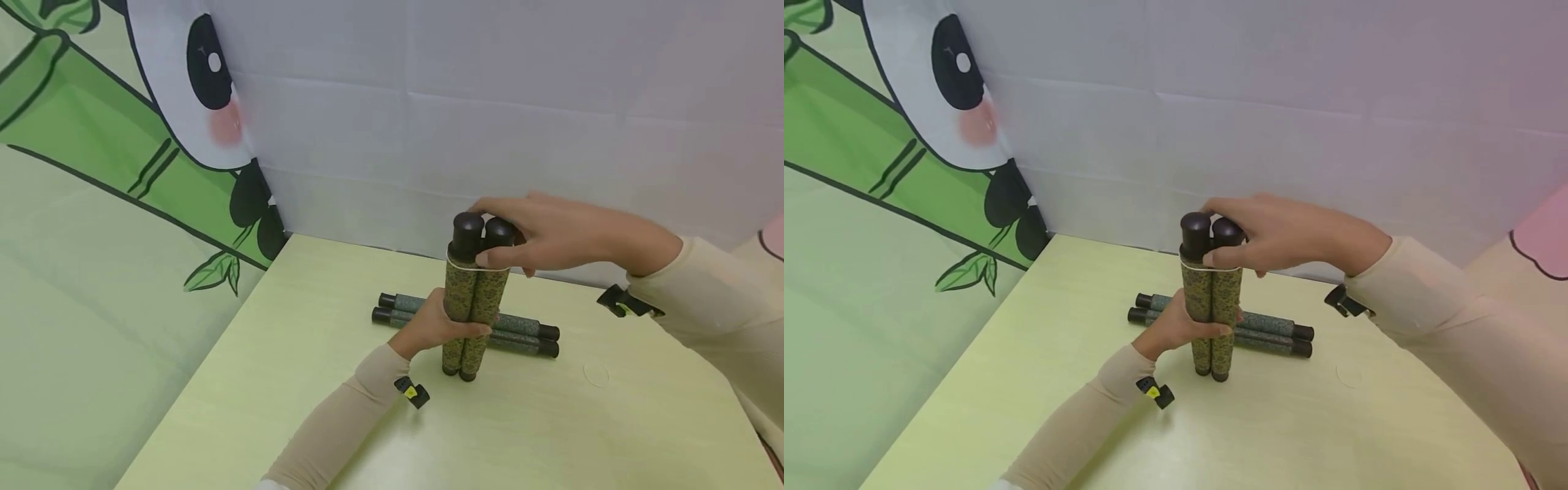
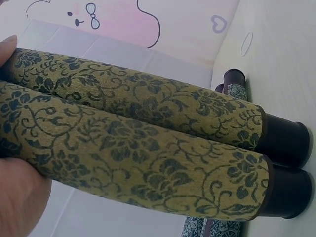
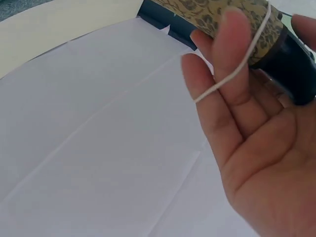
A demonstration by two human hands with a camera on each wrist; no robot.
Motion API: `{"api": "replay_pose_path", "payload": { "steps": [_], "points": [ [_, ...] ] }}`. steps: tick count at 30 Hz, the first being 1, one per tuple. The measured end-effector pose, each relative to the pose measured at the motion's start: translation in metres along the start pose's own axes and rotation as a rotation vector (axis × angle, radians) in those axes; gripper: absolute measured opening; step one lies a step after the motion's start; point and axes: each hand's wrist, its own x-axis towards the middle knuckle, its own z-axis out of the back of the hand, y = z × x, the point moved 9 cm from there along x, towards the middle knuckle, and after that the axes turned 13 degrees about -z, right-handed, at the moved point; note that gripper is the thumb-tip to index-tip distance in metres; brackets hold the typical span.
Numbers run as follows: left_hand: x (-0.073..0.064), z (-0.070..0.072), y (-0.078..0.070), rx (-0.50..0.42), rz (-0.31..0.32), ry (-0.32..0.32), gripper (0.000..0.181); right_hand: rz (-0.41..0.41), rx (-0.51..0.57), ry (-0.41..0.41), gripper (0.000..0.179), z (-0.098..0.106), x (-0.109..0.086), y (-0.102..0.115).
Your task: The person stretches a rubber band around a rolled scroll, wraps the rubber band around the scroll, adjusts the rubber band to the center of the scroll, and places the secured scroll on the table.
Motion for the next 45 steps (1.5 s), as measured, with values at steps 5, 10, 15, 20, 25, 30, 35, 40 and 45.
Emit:
{"api": "replay_pose_path", "payload": {
  "steps": [5,10,15,20,25,30,35,40,45],
  "points": [
    [-0.001,0.003,0.002,0.019,0.008,-0.010,0.044,0.002,-0.008,-0.090,0.057,0.002,-0.005,-0.007],
    [-0.003,0.012,0.003,0.024,0.009,-0.055,0.047,0.013,-0.055,-0.225,0.054,0.006,-0.016,-0.012],
    [-0.002,0.008,0.004,0.041,0.016,-0.026,0.045,0.057,-0.102,-0.356,0.040,0.005,-0.030,-0.016],
    [-0.001,0.008,0.004,0.051,0.002,-0.027,0.041,0.090,-0.172,-0.438,0.023,0.002,-0.041,-0.019],
    [-0.001,0.008,0.005,0.055,0.011,-0.021,0.041,0.102,-0.235,-0.495,0.006,-0.002,-0.049,-0.025],
    [-0.001,0.006,0.005,0.073,0.020,-0.012,0.041,0.184,-0.245,-0.655,0.023,-0.004,-0.061,-0.030],
    [-0.001,0.003,0.009,0.082,0.052,0.007,0.040,0.259,-0.133,-0.822,0.033,-0.006,-0.077,-0.040],
    [0.002,-0.003,0.012,0.105,0.067,0.032,0.039,0.292,-0.001,-0.954,0.031,-0.010,-0.087,-0.057],
    [0.003,-0.007,0.016,0.087,0.093,0.044,0.040,0.300,0.049,-1.010,0.035,-0.020,-0.086,-0.070]
  ]
}}
